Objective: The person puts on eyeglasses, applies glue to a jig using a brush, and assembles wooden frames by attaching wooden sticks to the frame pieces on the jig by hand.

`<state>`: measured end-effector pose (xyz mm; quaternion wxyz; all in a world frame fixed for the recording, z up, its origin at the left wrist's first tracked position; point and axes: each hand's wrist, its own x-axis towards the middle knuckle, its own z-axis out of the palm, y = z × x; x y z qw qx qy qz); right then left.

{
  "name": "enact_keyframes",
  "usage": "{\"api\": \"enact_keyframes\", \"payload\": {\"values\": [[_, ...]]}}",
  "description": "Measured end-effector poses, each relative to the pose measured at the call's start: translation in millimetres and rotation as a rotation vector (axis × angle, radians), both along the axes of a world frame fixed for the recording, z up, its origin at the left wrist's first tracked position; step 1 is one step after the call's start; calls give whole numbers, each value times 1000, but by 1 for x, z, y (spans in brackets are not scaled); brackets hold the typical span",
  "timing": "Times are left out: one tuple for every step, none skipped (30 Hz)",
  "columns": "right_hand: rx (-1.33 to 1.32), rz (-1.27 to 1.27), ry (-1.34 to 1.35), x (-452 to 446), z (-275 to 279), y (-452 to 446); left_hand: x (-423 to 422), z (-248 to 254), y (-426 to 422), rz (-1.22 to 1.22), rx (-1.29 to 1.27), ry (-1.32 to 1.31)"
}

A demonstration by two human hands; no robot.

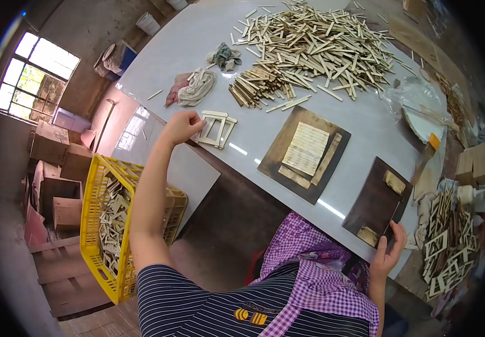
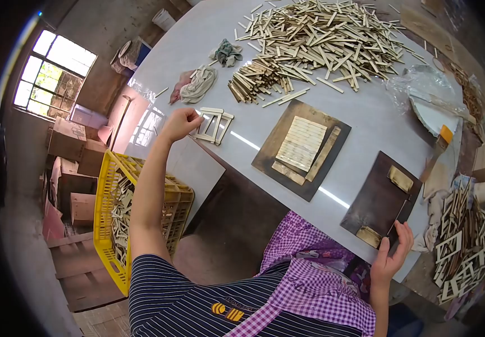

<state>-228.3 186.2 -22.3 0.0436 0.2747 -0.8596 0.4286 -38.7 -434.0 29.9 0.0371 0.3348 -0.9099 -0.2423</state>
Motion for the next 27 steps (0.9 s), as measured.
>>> {"api": "enact_keyframes", "payload": {"values": [[4, 3, 2, 0, 0, 0, -1, -3, -3, -15, 15, -13], [7, 4, 0, 0, 0, 0, -3, -3, -4, -15, 18, -16], [13, 4, 1, 0, 0, 0, -5, -3, -4, -25, 21, -40], [19, 5, 2, 0, 0, 0, -7, -3, -4, -35, 24, -64], [25, 6, 3, 0, 0, 0, -10, -1, -2, -45, 26, -88], [27, 7, 1, -1, -1, 0, -11, 0, 0, -44, 28, -90], [24, 7, 0, -1, -1, -1, -13, 2, 2, -43, 31, -95], [23, 8, 0, -1, -2, 0, -15, 3, 4, -42, 34, -99], [21, 8, 0, -1, -2, 0, -16, 3, 5, -42, 38, -105], [23, 8, -2, -1, -2, 0, -16, 3, 5, -42, 40, -106], [32, 11, 2, -1, -1, 0, -17, 3, 5, -47, 40, -112], [42, 13, 5, -1, 0, 0, -17, 2, 4, -52, 40, -117], [51, 16, 8, -1, 1, -1, -18, 2, 4, -57, 40, -122], [52, 16, 7, -1, 1, -1, -18, 2, 4, -57, 41, -124], [47, 19, 3, -1, 1, -1, -18, 2, 5, -55, 41, -130], [41, 21, 0, -1, 1, -1, -19, 3, 5, -53, 42, -135], [35, 23, -2, -1, 1, -1, -20, 3, 5, -52, 42, -141], [36, 22, -4, -1, 1, -1, -20, 2, 4, -52, 42, -142], [36, 22, -4, -1, 1, -1, -21, 1, 3, -68, 32, -136], [36, 22, -5, -1, 1, -2, -21, 1, 3, -83, 21, -131], [36, 22, -5, -1, 1, -2, -21, 1, 3, -97, 11, -125], [37, 22, -7, -1, 2, -2, -21, 0, 3, -97, 12, -126], [37, 24, -6, -1, 2, -2, -22, 1, 4, -88, 17, -131], [37, 26, -6, -1, 2, -2, -23, 3, 6, -79, 22, -136], [37, 27, -6, -1, 2, -2, -23, 3, 6, -70, 26, -141], [37, 26, -6, -1, 2, -2, -24, 3, 6, -71, 26, -142], [44, 27, -3, -1, 2, -2, -24, 3, 6, -74, 22, -142]]}}
